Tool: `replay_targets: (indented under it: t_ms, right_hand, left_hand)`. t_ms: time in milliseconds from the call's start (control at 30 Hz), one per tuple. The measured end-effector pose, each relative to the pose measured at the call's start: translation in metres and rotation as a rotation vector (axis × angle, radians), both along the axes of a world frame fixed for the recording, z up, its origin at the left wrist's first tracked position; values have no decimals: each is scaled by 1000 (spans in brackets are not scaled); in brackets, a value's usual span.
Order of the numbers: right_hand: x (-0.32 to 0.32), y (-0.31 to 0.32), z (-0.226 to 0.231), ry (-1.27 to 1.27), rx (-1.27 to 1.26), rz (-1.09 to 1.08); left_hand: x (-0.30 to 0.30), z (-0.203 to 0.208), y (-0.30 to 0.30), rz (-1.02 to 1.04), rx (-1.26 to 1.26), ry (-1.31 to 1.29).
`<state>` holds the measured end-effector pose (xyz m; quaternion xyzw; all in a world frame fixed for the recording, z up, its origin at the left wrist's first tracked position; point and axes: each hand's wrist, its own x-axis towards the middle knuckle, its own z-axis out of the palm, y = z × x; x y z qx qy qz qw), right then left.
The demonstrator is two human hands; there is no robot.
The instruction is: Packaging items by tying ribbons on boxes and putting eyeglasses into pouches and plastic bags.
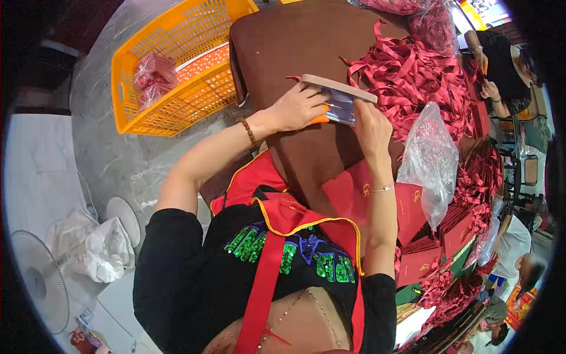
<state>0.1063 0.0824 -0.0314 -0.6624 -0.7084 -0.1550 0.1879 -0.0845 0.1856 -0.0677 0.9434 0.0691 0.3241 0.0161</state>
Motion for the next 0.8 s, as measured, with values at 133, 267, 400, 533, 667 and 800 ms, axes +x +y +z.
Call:
replay_targets:
  t_ms: [133, 267, 400, 533, 667, 800]
  right_hand:
    - [-1, -2, 3, 103, -50, 13]
    - [-2, -3, 5, 287, -46, 21]
    - [-5, 0, 0, 443, -78, -38]
    - [-2, -1, -6, 419, -13, 6]
    - [5, -1, -9, 400, 22, 70]
    - [-6, -4, 1, 377, 21, 43]
  left_hand:
    - [-11, 1, -3, -39, -121, -12]
    - [-8, 2, -5, 161, -255, -233]
    - [27, 16, -32, 459, -219, -83]
    - [51, 4, -32, 553, -212, -119]
    - [51, 2, -25, 512, -172, -252]
    - [46, 1, -26, 461, -114, -256]
